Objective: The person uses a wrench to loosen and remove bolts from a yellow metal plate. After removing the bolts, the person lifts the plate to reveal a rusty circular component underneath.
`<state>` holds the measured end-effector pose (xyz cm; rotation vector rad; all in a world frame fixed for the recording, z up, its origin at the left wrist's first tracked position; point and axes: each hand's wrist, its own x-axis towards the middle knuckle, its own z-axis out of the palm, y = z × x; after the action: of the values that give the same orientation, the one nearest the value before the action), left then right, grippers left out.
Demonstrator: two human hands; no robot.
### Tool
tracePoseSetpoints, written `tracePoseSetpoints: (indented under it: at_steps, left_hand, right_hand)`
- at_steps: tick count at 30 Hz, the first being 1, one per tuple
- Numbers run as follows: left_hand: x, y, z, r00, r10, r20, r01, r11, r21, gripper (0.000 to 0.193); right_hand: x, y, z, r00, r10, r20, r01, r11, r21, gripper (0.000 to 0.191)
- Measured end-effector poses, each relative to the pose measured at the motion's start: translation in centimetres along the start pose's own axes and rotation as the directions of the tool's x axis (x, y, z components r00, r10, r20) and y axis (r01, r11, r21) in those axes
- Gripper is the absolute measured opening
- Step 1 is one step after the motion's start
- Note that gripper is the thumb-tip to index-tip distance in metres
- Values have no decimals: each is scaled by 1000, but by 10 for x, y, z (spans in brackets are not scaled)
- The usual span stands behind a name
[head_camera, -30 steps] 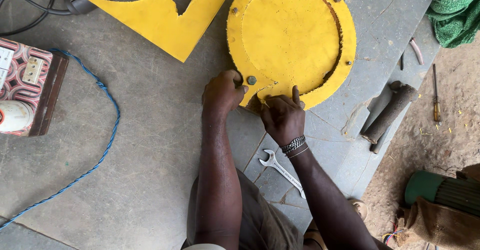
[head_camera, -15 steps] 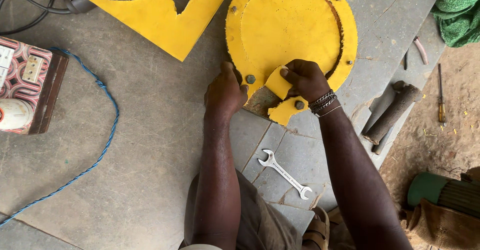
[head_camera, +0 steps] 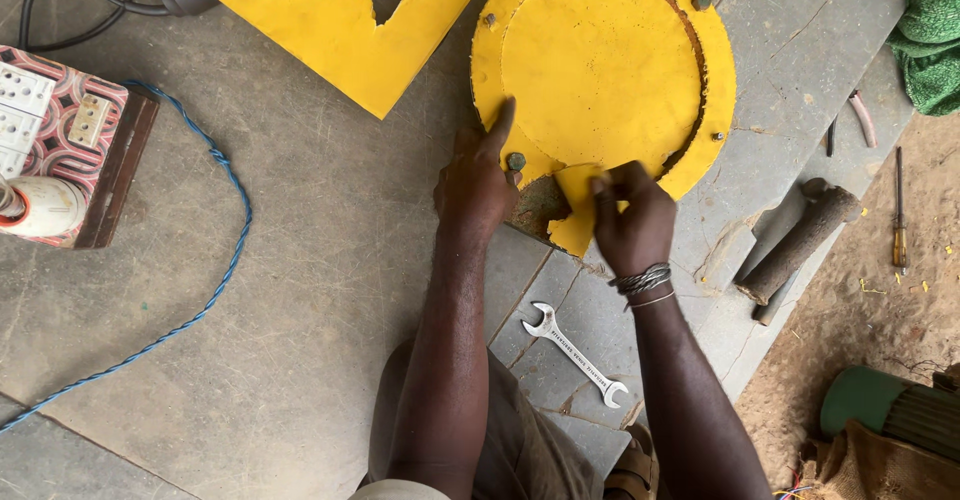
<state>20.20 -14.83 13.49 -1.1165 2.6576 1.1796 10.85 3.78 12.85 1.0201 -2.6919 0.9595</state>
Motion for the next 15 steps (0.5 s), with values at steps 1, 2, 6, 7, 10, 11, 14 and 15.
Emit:
tracePoseSetpoints:
  at_steps: [1,2,6,7,10,11,14,15]
  left_hand:
    - [0,0,1,999,-35,35,35,999,-4,96]
    - [-1,0,1,995,-69,73,69,998,-5,90]
    - [-2,3,-4,991,-84,103,83,996,9,87]
    - [-2,4,-6,989,-90,115,89,996,14,86]
    - [-4,8,-10,987,-104,125,103,995,15,86]
    - [-5,9,-11,986,-109,126,108,994,15,86]
    - [-5,11,-10,989,-114,89,113,993,14,83]
    - [-5,10,-10,992,-104,71,101,994,46,81]
  right_hand:
    - [-1,3,0,985,172,24,-173,967,188,19]
    - [0,7,0,939,334,81,-340,868,361,18]
    - [9,36,3,963,269,22,-251,860,444,14]
    - [11,43,4,953,302,6,-263,823,504,13]
    - [16,55,9,936,350,-18,-270,752,601,12]
    - [18,56,11,940,341,-22,-265,768,584,13]
    - [31,52,16,947,319,-37,-255,818,516,16]
    - [36,50,16,949,313,-41,-255,835,487,17]
